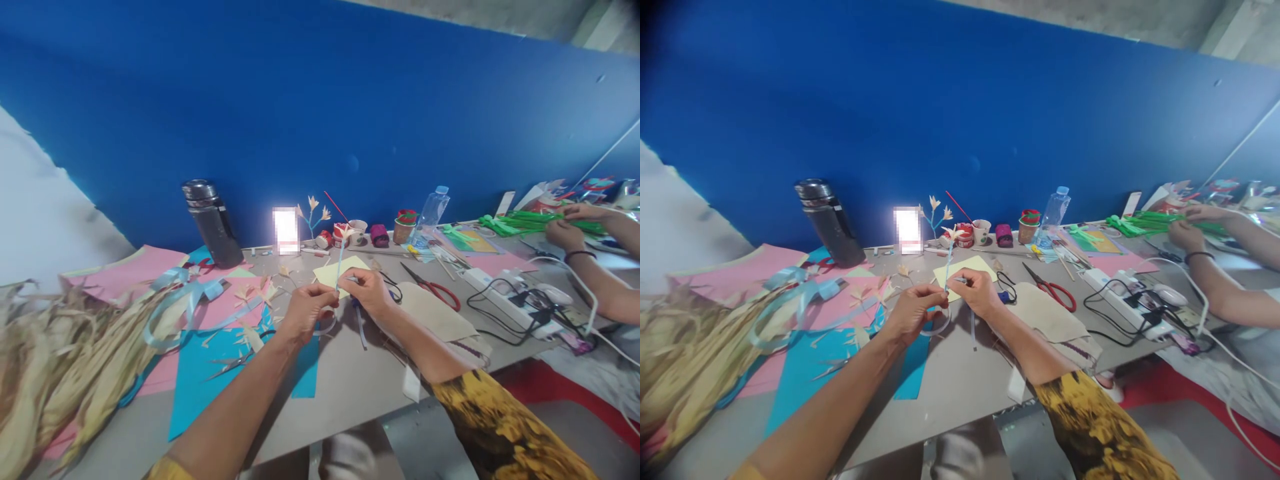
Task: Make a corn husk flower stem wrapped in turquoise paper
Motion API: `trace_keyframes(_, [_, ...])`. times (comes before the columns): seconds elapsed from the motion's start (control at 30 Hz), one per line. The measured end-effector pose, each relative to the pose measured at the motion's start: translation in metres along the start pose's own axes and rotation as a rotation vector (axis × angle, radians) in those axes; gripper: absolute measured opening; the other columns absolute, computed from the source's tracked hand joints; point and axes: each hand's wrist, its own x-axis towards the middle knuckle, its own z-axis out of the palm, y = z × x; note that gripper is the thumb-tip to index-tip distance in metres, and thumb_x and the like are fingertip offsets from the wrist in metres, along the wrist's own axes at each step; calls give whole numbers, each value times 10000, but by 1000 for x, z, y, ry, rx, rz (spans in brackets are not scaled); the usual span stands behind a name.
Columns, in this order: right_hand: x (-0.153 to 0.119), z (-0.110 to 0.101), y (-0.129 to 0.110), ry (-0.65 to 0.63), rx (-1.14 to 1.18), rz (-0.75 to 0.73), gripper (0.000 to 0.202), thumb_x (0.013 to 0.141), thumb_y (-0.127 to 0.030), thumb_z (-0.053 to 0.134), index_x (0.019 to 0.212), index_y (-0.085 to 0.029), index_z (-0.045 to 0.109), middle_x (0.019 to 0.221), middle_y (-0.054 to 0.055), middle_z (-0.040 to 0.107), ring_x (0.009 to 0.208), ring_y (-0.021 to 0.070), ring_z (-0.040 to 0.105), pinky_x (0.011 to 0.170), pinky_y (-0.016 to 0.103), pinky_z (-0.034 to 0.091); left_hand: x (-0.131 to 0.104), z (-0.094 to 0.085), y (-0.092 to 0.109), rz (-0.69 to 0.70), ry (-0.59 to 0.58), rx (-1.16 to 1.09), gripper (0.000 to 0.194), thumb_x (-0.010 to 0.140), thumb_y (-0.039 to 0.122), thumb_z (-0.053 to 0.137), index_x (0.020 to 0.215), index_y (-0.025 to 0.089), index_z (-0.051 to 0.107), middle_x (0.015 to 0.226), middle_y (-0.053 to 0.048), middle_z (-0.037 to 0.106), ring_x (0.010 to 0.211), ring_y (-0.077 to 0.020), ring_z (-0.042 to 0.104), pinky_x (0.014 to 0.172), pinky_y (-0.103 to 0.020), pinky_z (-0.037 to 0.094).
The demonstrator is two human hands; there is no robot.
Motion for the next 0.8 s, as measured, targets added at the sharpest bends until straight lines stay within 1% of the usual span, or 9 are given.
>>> trace_keyframes(0.13, [-1, 1, 2, -5, -7, -9, 214, 770, -362, 644, 718, -157, 680, 631, -13, 562, 571, 111, 439, 543, 237, 356, -1, 3, 0, 13, 63, 0, 182, 527, 253, 780, 588, 143, 649, 598, -13, 594, 596, -126, 538, 532, -247, 470])
trace_keyframes(0.23, [-1, 2, 4, -5, -17, -44, 211, 773, -358, 645, 732, -155, 685, 661, -5, 584, 607, 121, 469, 566, 238, 374, -1, 5, -2, 66, 110, 30, 157, 541, 244, 747, 584, 149, 629, 596, -4, 585, 584, -128, 537, 530, -252, 474])
trace_keyframes(0.3, [-2, 3, 4, -2, -28, -50, 210, 771, -356, 649, 731, -153, 685, 668, -3, 586, 611, 123, 473, 571, 239, 377, -2, 6, -4, 126, 150, 80, 147, 568, 257, 724, 590, 154, 621, 579, 5, 576, 557, -120, 526, 526, -247, 462])
trace_keyframes(0.4, [-2, 4, 4, 5, -49, -67, 197, 764, -342, 656, 709, -154, 678, 673, 3, 585, 633, 131, 487, 587, 245, 382, -2, 8, -7, 257, 218, 213, 139, 603, 259, 696, 567, 163, 601, 544, 20, 558, 519, -101, 491, 522, -228, 422])
trace_keyframes(0.47, [-2, 4, 4, 10, -53, -80, 187, 760, -330, 661, 690, -157, 669, 669, 3, 577, 642, 135, 488, 591, 246, 378, -2, 9, -7, 320, 233, 283, 132, 618, 246, 686, 559, 166, 600, 546, 20, 566, 523, -98, 488, 528, -221, 408])
trace_keyframes(0.53, [-1, 3, 3, 5, -30, -65, 182, 757, -327, 662, 685, -159, 667, 660, -1, 570, 631, 131, 480, 583, 247, 374, -2, 8, -6, 307, 185, 277, 124, 634, 256, 689, 584, 170, 615, 559, 18, 578, 530, -104, 501, 530, -224, 414])
trace_keyframes(0.7, [0, 0, 2, -18, 74, 28, 202, 744, -364, 676, 712, -165, 684, 636, -3, 596, 604, 131, 487, 583, 249, 400, -1, 3, 1, 151, -62, 160, 173, 623, 325, 737, 659, 165, 683, 583, -1, 606, 520, -118, 523, 513, -239, 421])
trace_keyframes(0.77, [0, 0, 3, -24, 94, 37, 229, 735, -392, 690, 710, -165, 687, 635, -1, 605, 610, 135, 497, 588, 252, 408, -2, 2, 3, 124, -99, 157, 187, 616, 329, 753, 639, 152, 697, 576, -13, 617, 499, -106, 504, 508, -233, 399])
trace_keyframes(0.8, [1, 0, 4, -27, 98, 34, 243, 734, -406, 697, 707, -164, 689, 640, 0, 608, 617, 136, 501, 594, 254, 410, -2, 2, 3, 124, -88, 163, 185, 616, 323, 757, 626, 148, 698, 559, -15, 615, 489, -101, 495, 506, -230, 388])
